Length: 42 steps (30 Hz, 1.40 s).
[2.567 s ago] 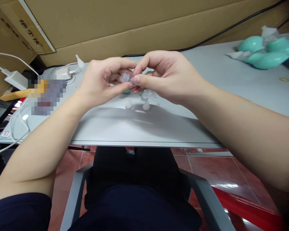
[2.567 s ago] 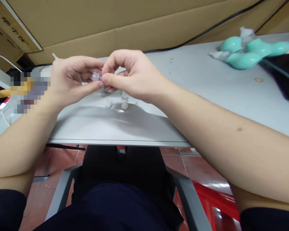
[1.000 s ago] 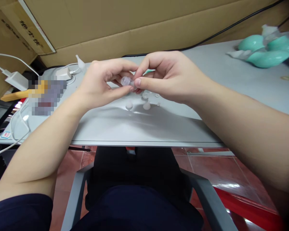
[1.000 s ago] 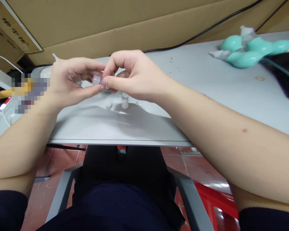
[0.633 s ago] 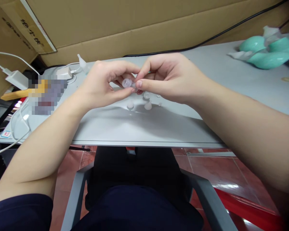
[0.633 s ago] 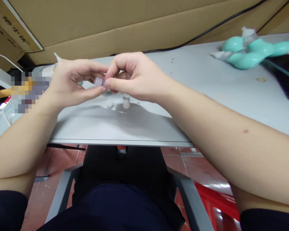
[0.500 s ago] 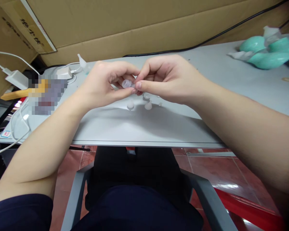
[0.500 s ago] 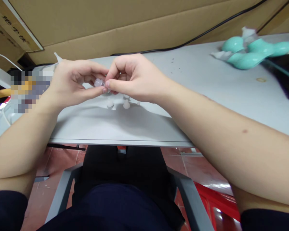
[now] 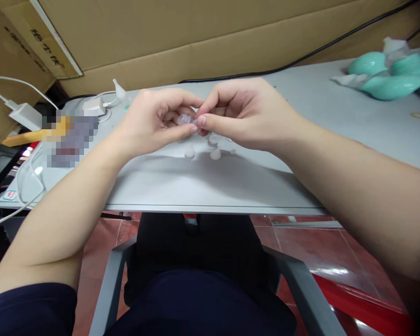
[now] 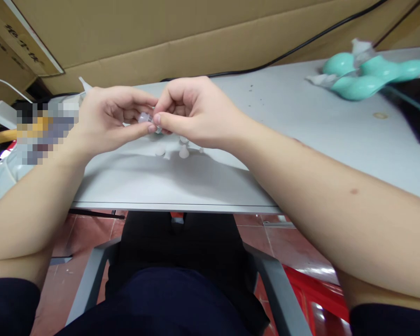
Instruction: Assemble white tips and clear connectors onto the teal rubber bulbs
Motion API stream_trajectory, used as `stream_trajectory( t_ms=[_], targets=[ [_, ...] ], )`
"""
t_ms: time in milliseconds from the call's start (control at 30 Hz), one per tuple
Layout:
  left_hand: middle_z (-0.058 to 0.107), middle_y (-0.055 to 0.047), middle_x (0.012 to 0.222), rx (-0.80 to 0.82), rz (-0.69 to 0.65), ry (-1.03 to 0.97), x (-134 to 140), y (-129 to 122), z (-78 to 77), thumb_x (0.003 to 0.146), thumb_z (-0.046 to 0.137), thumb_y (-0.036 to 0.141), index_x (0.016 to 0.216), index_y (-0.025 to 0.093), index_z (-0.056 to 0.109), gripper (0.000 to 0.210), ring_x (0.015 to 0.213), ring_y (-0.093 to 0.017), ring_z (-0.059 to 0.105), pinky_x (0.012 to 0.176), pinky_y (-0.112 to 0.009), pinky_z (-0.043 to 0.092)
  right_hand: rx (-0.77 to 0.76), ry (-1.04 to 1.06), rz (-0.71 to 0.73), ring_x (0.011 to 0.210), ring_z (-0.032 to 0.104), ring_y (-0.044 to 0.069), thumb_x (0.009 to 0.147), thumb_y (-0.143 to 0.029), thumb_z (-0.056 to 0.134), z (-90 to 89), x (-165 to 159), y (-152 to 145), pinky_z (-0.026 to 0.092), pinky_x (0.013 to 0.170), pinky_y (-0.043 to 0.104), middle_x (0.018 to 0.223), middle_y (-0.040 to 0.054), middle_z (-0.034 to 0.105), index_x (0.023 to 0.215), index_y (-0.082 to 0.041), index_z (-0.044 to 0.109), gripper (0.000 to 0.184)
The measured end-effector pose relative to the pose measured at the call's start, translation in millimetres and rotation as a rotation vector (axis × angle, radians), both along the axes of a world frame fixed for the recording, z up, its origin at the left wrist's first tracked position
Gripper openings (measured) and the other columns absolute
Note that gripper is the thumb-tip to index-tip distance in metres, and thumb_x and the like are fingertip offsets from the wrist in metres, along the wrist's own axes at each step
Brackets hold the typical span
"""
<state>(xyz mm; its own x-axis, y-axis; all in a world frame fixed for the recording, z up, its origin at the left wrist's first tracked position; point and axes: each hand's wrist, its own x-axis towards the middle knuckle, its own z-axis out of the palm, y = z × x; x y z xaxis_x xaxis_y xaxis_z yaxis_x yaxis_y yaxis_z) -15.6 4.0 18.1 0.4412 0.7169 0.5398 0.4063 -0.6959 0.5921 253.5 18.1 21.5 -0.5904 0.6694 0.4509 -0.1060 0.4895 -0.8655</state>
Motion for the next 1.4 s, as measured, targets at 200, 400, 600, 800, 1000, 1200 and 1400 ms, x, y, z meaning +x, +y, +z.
stream_trajectory(
  t_ms=[200,400,600,800,1000,1200,1400],
  targets=[
    [0.087,-0.005,0.106,-0.001,0.004,0.006,2,1,-0.7,0.107,0.105,0.051,0.119,0.025,0.091,0.032,0.099,-0.026,0.093,0.084,-0.038,0.082,0.014,0.054,0.011,0.085,0.076,0.023,0.103,-0.031,0.114,-0.1,-2,-2,0.068,0.084,0.042,0.092,0.0016,0.085,0.091,-0.031,0.086,0.03],
    [0.087,-0.006,0.105,0.061,-0.039,-0.01,0,3,-3.9,0.107,0.101,0.055,0.124,0.024,0.095,0.036,0.087,-0.022,0.086,0.073,-0.034,0.073,0.059,0.046,-0.07,0.085,0.075,0.023,0.105,-0.015,0.104,0.1,-4,-6,0.066,0.079,0.041,0.092,0.0035,0.085,0.09,-0.03,0.086,0.028],
    [0.086,-0.007,0.098,0.12,0.04,0.016,-6,5,-9.2,0.107,0.105,0.056,0.118,0.024,0.095,0.035,0.078,-0.021,0.079,0.066,-0.034,0.066,0.049,-0.017,-0.151,0.087,0.075,0.029,0.102,-0.038,0.116,2.8,-2,-9,0.075,0.087,0.048,0.089,0.0044,0.083,0.09,-0.032,0.084,0.034],
    [0.082,-0.005,0.089,0.116,0.069,0.009,-3,3,-8.1,0.107,0.105,0.064,0.11,0.025,0.091,0.041,0.076,-0.022,0.079,0.064,-0.034,0.067,0.075,-0.017,-0.187,0.082,0.073,0.028,0.099,-0.038,0.116,3.9,-2,-10,0.073,0.079,0.047,0.088,0.0059,0.08,0.091,-0.032,0.082,0.035],
    [0.086,-0.007,0.094,0.097,0.066,-0.003,2,-2,-2.9,0.108,0.104,0.066,0.108,0.026,0.091,0.043,0.076,-0.021,0.078,0.066,-0.035,0.069,0.077,-0.002,-0.154,0.081,0.072,0.027,0.102,-0.033,0.116,3.8,-2,-10,0.069,0.077,0.046,0.086,0.0058,0.081,0.089,-0.03,0.087,0.032],
    [0.089,-0.009,0.097,0.075,0.024,-0.013,1,-1,-4.3,0.108,0.103,0.064,0.115,0.026,0.094,0.04,0.084,-0.024,0.083,0.069,-0.034,0.07,0.085,0.011,-0.169,0.09,0.079,0.031,0.103,-0.041,0.115,5.3,-2,-12,0.076,0.09,0.051,0.09,0.0072,0.084,0.092,-0.031,0.087,0.032],
    [0.086,-0.007,0.093,0.051,0.029,-0.019,-1,4,-5.5,0.106,0.106,0.066,0.115,0.023,0.092,0.047,0.084,-0.023,0.084,0.068,-0.032,0.071,0.149,0.003,-0.144,0.094,0.082,0.031,0.108,-0.048,0.11,4.8,0,-11,0.076,0.093,0.05,0.099,0.0083,0.089,0.091,-0.031,0.087,0.034]
  ],
)
